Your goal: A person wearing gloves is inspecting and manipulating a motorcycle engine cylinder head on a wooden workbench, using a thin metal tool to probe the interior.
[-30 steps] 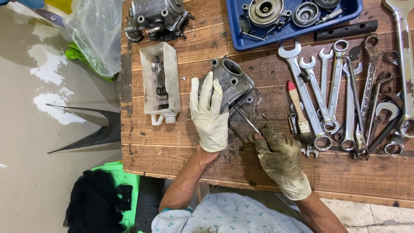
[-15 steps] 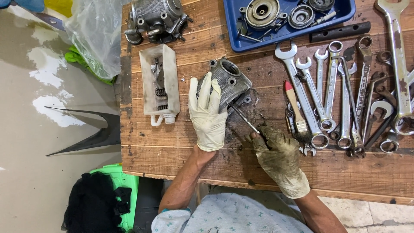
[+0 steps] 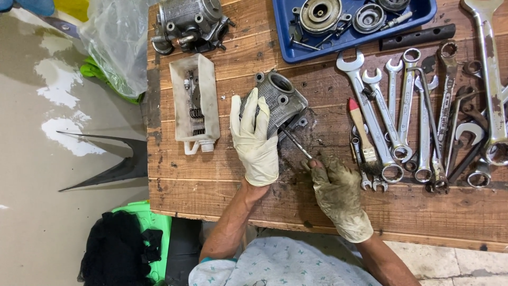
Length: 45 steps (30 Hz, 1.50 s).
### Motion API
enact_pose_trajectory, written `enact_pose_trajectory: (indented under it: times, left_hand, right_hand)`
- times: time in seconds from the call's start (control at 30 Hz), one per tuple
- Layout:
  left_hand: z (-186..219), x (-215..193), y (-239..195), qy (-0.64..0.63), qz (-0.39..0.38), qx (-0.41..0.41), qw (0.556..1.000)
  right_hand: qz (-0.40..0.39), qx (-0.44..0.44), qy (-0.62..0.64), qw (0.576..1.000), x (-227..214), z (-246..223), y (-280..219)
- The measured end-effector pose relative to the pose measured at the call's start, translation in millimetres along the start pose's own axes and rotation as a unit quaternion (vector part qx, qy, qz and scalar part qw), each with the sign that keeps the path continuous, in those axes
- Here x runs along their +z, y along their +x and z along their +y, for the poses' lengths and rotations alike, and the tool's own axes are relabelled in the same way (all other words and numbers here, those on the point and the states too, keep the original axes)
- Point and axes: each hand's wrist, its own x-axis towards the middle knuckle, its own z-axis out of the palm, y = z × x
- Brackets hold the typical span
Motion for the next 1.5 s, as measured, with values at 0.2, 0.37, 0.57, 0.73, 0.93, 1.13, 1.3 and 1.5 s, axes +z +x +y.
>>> enact_pose_trajectory:
  times: [0.2,0.37,0.57,0.73,0.93,1.13,1.3,1.5]
  left_hand:
    - [-3.3,3.8,0.3,-0.059,0.014,-0.044,0.997]
    - [-2.1,2.9,1.6,-0.065,0.016,-0.032,0.997]
    - [-5.3,1.7,1.6,-0.081,0.014,-0.027,0.996]
    - [-0.2,2.1,0.1,-0.091,0.014,-0.024,0.995]
    - [-6.1,2.8,-1.2,-0.054,0.0,-0.02,0.998]
    - [-17.4,-2.2,-5.0,-0.011,-0.025,-0.017,0.999]
    - [-6.6,-15.2,-0.2,0.155,-0.059,0.018,0.986]
    - [0.3,-38.4,7.0,0.07,-0.074,0.043,0.994]
  right_hand:
    - [-0.004,-0.039,-0.068,0.997,2.8,31.1,-7.1]
    - [-0.017,-0.031,-0.06,0.998,6.0,39.6,-11.5]
    - [0.009,-0.044,-0.057,0.997,-1.3,20.1,-0.3]
    - [0.015,-0.067,-0.052,0.996,2.8,29.6,-3.5]
    - [-0.002,-0.076,-0.103,0.992,0.6,25.2,-3.0]
    - [-0.024,-0.007,-0.047,0.999,5.6,18.7,-3.6]
    - [-0.076,0.091,-0.013,0.993,0.5,12.5,-3.2]
    - [-0.11,0.175,0.042,0.978,13.6,46.1,-16.0]
